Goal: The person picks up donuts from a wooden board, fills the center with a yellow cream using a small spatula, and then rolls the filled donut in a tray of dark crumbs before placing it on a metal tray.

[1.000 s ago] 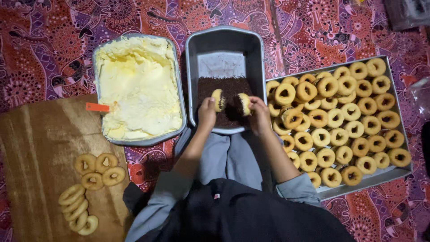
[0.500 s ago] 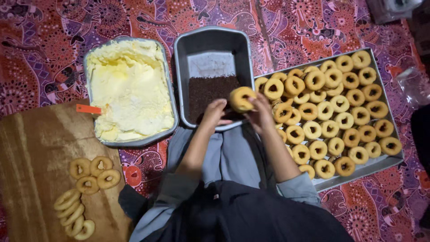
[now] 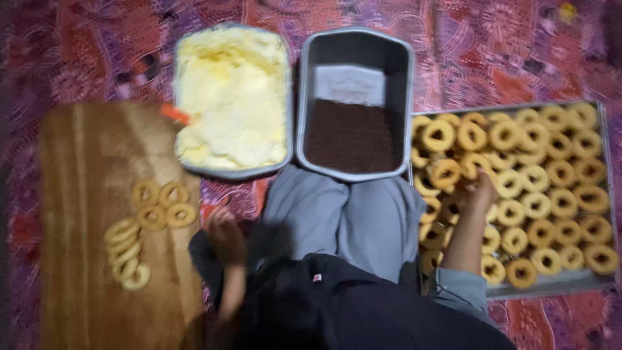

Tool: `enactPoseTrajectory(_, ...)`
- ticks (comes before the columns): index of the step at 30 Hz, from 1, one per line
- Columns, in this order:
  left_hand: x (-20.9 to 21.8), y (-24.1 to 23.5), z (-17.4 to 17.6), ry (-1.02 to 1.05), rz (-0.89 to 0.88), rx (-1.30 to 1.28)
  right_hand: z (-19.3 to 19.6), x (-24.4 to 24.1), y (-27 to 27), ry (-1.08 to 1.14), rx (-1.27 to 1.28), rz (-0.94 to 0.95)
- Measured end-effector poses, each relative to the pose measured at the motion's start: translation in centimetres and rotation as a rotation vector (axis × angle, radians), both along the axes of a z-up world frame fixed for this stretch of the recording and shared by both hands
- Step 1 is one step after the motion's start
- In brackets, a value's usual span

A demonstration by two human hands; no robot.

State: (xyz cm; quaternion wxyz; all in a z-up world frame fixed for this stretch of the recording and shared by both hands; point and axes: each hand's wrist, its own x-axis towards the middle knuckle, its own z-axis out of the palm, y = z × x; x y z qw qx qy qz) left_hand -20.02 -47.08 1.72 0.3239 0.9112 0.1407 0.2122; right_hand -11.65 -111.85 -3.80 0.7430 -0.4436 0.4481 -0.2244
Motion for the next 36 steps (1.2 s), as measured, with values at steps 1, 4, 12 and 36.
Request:
enactPoseTrajectory(1,-1.9,2.5,-1.1,0.021,0.117,-0.013,0.2,0.0,0.2,0.187,-0.221,-0.009)
enactPoseTrajectory(4,-5.0,8.6,-4.1,0.002,0.399,0.017,1.7,-0.7,1.0,0.622,-1.148,-0.032)
enactPoseTrajectory(12,2.5,15.1,-4.2,0.607,0.364,0.176,4.5,-0.6,12.8,0.242,-1.437,0.066)
enactPoseTrajectory(36,0.0,-1.2,0.1,0.042,-0.270,-0.352,8.4,-2.1,42.7,0.127,0.494,1.216)
